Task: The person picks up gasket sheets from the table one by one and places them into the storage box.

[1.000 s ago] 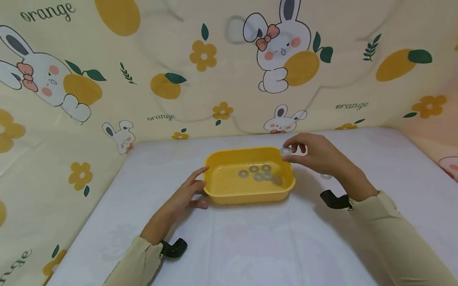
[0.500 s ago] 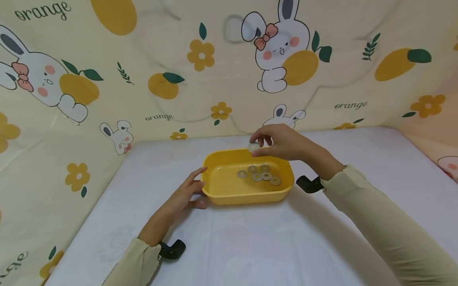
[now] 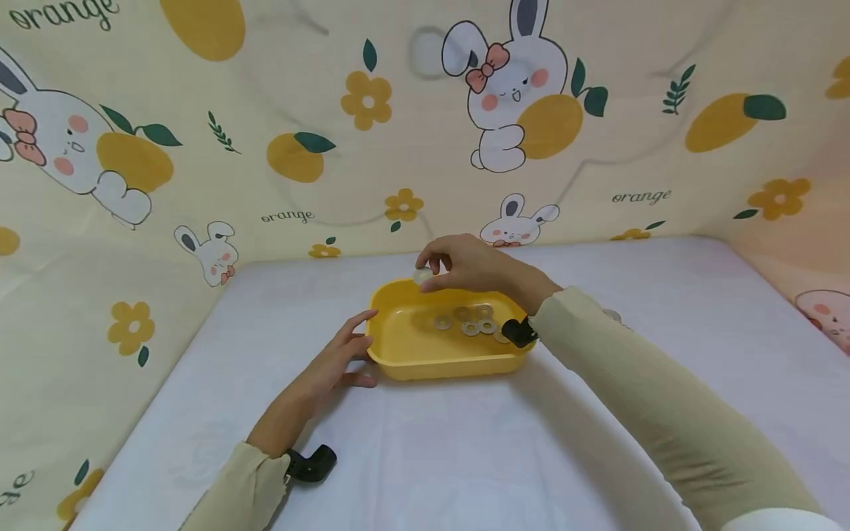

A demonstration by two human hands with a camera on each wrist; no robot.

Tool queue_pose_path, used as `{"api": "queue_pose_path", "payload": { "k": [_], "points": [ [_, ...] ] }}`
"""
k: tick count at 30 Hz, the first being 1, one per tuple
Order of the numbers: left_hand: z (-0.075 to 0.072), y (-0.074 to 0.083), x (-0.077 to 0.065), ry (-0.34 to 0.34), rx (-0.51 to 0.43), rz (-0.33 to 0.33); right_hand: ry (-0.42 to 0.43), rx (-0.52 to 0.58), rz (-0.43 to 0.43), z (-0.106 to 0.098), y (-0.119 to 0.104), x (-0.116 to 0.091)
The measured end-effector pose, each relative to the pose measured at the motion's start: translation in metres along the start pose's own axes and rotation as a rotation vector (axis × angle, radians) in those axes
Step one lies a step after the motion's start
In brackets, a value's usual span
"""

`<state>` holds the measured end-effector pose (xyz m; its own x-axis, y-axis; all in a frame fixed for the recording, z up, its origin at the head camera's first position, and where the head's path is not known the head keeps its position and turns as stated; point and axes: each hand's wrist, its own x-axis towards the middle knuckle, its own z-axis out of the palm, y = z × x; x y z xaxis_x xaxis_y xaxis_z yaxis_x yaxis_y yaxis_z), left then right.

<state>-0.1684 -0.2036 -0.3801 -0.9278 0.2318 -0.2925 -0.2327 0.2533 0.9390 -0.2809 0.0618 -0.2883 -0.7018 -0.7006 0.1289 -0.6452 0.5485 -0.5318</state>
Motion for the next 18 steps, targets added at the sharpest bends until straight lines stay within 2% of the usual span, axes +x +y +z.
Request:
{"api": "queue_pose_path", "payload": {
  "k": [7,14,18],
  "points": [
    [0.0,-0.003,0.001,-0.006,0.0,-0.017,-0.022,-0.219,-0.098,0.016,0.004,0.009],
    [0.0,0.0,0.001,-0.003,0.014,-0.017,-0.024,-0.19,-0.098,0.041,0.016,0.008],
    [-0.002,0.002,0.001,-0.012,0.02,-0.009,-0.014,-0.141,-0.085,0.048,0.019,0.009]
  ]
}}
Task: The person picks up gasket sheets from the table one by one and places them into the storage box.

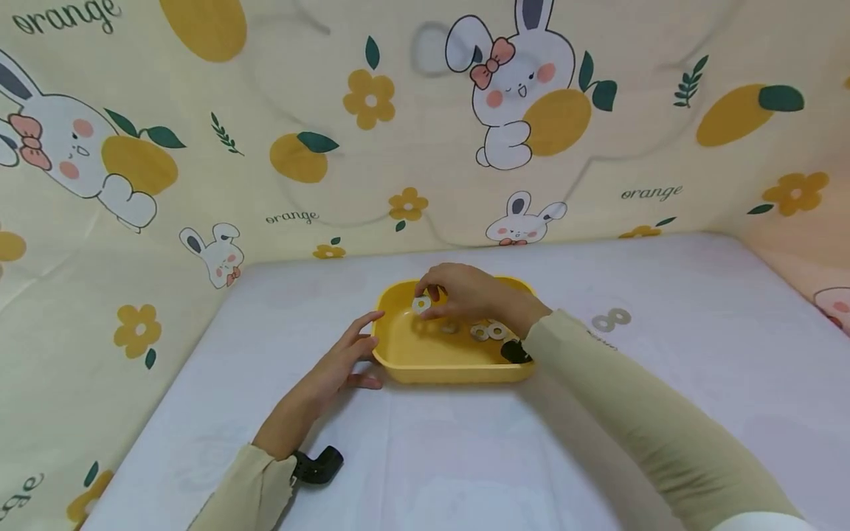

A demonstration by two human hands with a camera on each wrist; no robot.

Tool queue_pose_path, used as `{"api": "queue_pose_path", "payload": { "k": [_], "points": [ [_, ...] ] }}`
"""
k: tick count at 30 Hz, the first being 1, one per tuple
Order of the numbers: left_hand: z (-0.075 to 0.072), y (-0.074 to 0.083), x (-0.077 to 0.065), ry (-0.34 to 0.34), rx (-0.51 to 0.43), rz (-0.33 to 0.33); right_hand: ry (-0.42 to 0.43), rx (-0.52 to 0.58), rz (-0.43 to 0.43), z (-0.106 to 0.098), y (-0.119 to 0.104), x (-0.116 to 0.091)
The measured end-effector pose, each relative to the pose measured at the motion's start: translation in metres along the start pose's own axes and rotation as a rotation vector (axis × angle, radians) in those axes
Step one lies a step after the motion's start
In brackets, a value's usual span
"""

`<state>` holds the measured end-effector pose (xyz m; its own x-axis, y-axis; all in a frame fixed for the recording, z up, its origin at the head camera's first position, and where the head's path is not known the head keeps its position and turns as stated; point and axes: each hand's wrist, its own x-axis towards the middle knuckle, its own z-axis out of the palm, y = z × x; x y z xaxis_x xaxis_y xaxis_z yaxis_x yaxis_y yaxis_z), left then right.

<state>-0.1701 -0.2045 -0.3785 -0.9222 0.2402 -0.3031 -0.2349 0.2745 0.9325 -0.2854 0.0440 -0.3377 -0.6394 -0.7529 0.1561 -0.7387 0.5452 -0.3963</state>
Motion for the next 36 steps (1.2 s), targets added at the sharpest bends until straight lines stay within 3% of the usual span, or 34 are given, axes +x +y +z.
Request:
{"api": "queue_pose_path", "payload": {
  "k": [5,11,19,25,31,36],
  "points": [
    [0.001,0.001,-0.001,0.0,0.003,0.002,0.036,0.09,0.047,0.0,0.003,0.0],
    [0.002,0.001,-0.001,0.008,0.006,-0.009,-0.001,0.092,0.082,-0.005,0.004,-0.002],
    [0.002,0.0,0.0,0.023,0.011,-0.012,0.063,0.122,0.081,-0.04,-0.006,-0.015],
    [0.002,0.0,0.0,0.023,0.022,-0.015,0.158,0.093,0.137,-0.066,-0.004,-0.046],
    [0.001,0.002,-0.002,0.028,0.029,-0.02,0.228,0.05,0.227,-0.075,0.019,-0.09],
    [0.003,0.002,-0.003,0.027,0.02,-0.005,0.229,-0.022,0.345,-0.083,0.043,-0.131]
  ]
}}
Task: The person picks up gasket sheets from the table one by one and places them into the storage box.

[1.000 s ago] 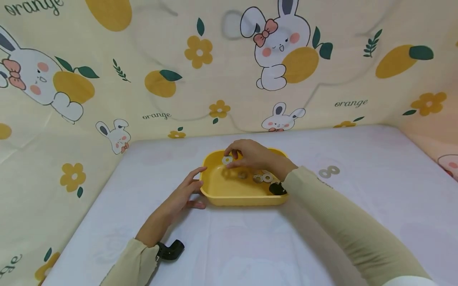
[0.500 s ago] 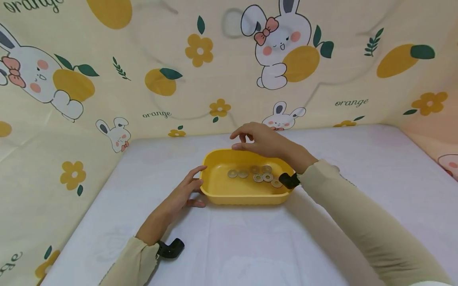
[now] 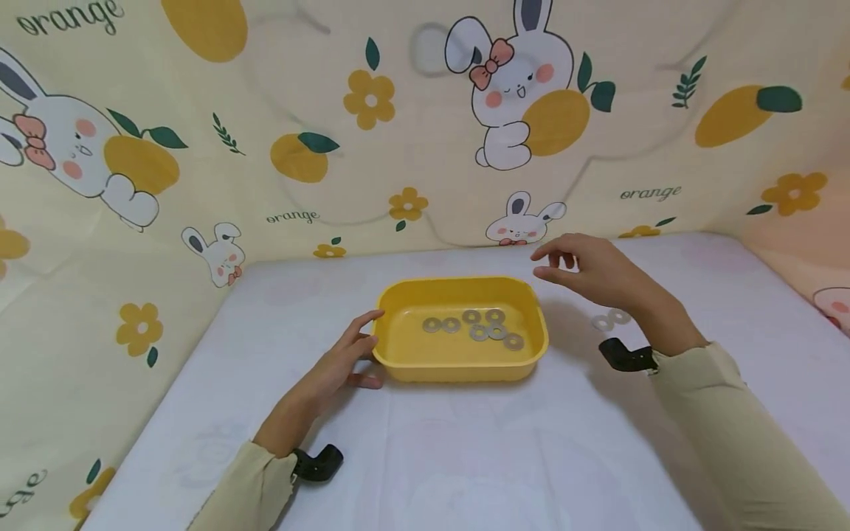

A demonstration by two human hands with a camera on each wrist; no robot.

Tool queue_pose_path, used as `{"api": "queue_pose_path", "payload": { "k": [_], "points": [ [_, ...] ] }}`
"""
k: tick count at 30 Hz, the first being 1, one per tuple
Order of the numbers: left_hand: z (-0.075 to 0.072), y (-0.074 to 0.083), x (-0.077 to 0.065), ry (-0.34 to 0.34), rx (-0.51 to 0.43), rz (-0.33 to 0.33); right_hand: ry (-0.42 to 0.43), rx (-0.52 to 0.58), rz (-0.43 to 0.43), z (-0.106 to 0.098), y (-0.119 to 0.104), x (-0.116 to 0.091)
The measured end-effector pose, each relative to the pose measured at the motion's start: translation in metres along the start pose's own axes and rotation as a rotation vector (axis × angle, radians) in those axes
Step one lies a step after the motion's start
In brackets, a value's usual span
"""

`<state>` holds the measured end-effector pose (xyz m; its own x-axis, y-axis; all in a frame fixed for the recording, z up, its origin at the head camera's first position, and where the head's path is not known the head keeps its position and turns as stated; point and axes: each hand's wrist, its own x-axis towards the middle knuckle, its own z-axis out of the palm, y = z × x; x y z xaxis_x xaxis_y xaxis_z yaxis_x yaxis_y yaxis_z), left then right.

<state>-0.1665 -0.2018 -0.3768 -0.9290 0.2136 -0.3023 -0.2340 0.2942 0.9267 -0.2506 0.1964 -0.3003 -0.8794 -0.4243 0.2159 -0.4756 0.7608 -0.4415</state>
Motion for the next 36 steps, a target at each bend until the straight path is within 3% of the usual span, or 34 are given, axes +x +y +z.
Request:
{"api": "queue_pose_path", "payload": {
  "k": [4,12,14,18,25,36],
  "points": [
    [0.001,-0.001,-0.001,-0.003,-0.006,-0.007,-0.08,-0.043,0.103,-0.006,0.033,-0.018],
    [-0.004,-0.001,-0.003,0.005,-0.032,-0.003,-0.419,-0.027,0.224,-0.001,0.085,-0.033],
    [-0.005,-0.001,-0.003,-0.001,-0.033,-0.004,-0.457,-0.025,0.231,0.002,0.092,-0.034],
    [-0.007,-0.001,-0.002,-0.019,-0.041,0.01,-0.434,-0.041,0.229,0.006,0.096,-0.033],
    [-0.014,-0.005,-0.002,-0.106,-0.116,0.066,-0.417,-0.071,0.214,0.008,0.093,-0.032],
    [-0.009,-0.004,0.001,-0.076,-0.065,0.036,-0.412,-0.11,0.191,0.009,0.091,-0.035]
  ]
}}
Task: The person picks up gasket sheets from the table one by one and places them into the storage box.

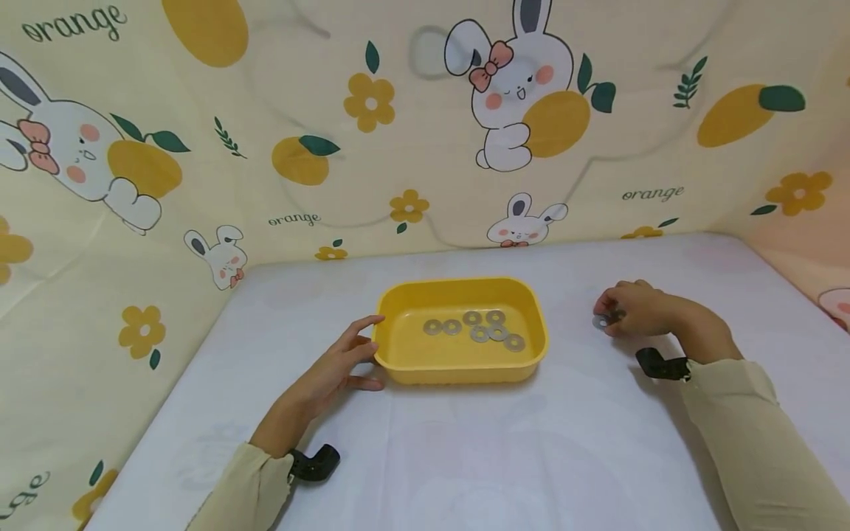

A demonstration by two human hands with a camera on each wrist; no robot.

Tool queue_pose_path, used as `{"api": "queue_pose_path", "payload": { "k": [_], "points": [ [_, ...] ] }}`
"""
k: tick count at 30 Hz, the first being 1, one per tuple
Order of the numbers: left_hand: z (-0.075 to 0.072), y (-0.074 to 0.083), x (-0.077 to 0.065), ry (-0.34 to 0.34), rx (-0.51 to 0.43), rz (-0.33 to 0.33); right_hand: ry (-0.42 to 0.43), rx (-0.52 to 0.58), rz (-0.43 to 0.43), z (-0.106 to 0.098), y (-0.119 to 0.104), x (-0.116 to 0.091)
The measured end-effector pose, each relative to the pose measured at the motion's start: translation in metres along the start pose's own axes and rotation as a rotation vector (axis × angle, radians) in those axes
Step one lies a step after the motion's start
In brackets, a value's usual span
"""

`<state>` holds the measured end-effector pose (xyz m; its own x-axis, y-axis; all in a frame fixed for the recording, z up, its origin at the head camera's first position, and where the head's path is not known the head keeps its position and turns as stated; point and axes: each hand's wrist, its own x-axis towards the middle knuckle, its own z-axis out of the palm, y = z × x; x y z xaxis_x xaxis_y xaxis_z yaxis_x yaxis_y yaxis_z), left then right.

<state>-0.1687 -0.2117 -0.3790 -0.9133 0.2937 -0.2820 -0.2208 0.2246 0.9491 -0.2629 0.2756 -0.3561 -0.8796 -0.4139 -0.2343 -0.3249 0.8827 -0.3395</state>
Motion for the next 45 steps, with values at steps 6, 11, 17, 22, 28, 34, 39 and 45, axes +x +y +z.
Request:
{"api": "queue_pose_path", "payload": {
  "k": [6,11,17,22,28,34,39,45],
  "points": [
    [0.0016,-0.0005,-0.0011,0.004,0.001,0.005,-0.021,0.099,-0.043,0.0025,-0.0007,-0.001],
    [0.0017,-0.0006,-0.0003,0.008,0.008,0.004,0.001,0.123,0.007,0.0015,-0.0011,0.0011],
    [0.0022,0.0005,0.0008,0.011,0.01,0.005,-0.021,0.121,0.049,-0.0008,-0.0004,-0.0004],
    [0.0016,0.0023,0.002,0.019,0.006,0.007,0.007,0.08,0.029,-0.0042,-0.0016,-0.0019],
    [0.0016,0.0009,0.0,0.022,0.015,0.006,0.008,0.066,0.027,-0.0018,0.0015,0.0007],
    [0.0013,-0.0019,-0.0003,0.009,0.02,0.022,0.03,0.075,0.037,0.0002,0.0004,0.0004],
    [0.0007,-0.0021,0.0007,0.004,0.019,0.018,0.047,0.081,0.036,-0.0023,-0.0025,0.0009],
    [0.0017,-0.0024,0.0009,0.002,0.015,0.007,0.092,0.09,0.026,-0.0033,-0.0053,0.0004]
  ]
}}
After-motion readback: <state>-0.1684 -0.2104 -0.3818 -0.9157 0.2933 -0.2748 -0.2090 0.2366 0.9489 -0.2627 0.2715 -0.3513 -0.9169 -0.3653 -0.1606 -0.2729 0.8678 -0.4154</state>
